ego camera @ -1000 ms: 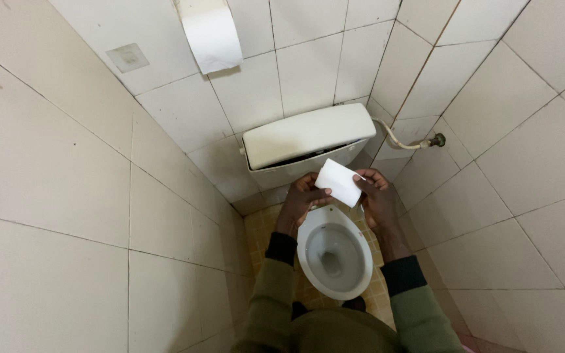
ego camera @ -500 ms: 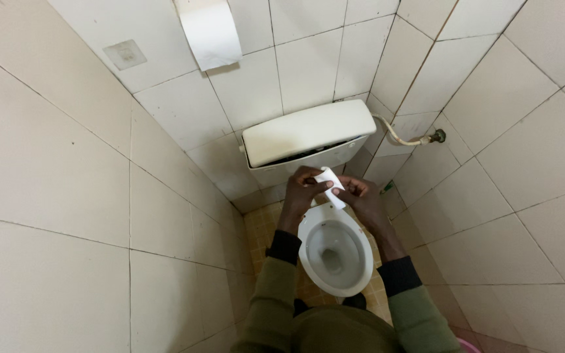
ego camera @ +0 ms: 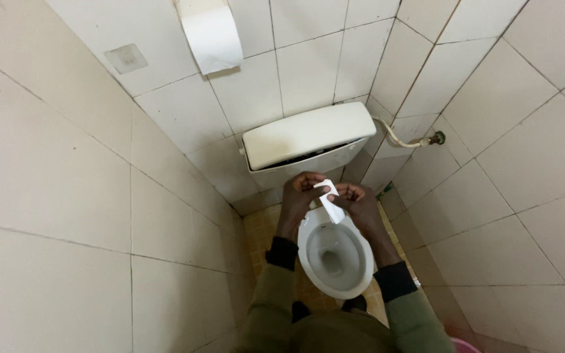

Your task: The person installs a roll of toilet paper in a bathroom. They thread a string through the center of the roll, tie it to a fixture on the wall, and hang the roll. They then tear off a piece of paper and wipe the toilet tank.

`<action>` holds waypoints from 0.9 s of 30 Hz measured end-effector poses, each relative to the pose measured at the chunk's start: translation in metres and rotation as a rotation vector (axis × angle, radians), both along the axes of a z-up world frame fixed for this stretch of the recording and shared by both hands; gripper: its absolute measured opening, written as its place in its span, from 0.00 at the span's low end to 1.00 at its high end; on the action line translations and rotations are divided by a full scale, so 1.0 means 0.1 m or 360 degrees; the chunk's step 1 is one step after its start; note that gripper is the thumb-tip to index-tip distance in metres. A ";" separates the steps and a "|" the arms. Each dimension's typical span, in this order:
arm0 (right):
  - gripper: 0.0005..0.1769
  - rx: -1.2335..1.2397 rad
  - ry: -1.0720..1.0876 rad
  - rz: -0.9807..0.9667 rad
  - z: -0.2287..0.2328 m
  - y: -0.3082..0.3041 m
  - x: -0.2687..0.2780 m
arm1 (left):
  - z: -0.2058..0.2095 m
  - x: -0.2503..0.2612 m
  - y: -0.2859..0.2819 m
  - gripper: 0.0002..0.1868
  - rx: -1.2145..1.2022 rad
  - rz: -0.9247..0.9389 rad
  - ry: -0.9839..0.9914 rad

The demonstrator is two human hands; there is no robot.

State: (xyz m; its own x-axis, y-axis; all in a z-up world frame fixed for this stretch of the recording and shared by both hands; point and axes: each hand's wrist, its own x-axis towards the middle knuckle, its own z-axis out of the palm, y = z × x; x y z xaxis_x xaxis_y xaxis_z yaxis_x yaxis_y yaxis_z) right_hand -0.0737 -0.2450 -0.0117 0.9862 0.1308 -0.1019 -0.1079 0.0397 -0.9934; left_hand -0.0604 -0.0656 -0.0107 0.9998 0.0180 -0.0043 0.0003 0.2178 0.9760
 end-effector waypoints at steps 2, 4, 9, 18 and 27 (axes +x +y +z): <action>0.14 0.0019 0.0038 -0.0045 -0.03 0.02 -0.03 | -0.03 -0.03 0.04 0.12 -0.0001 -0.0009 0.0119; 0.13 0.0047 0.0075 -0.0030 -0.07 0.05 -0.06 | -0.10 -0.08 0.07 0.11 -0.0079 -0.0009 0.0233; 0.12 0.0022 0.0136 0.0047 -0.23 0.07 -0.12 | -0.34 -0.07 0.13 0.11 0.0053 0.0062 0.0034; 0.12 0.0221 0.0396 -0.0004 -0.58 -0.15 0.11 | -0.79 0.22 0.03 0.16 -0.0214 0.0068 0.0125; 0.15 0.0073 0.0397 -0.0566 -0.86 -0.75 0.84 | -0.75 0.60 -0.14 0.11 0.0096 0.0348 0.0281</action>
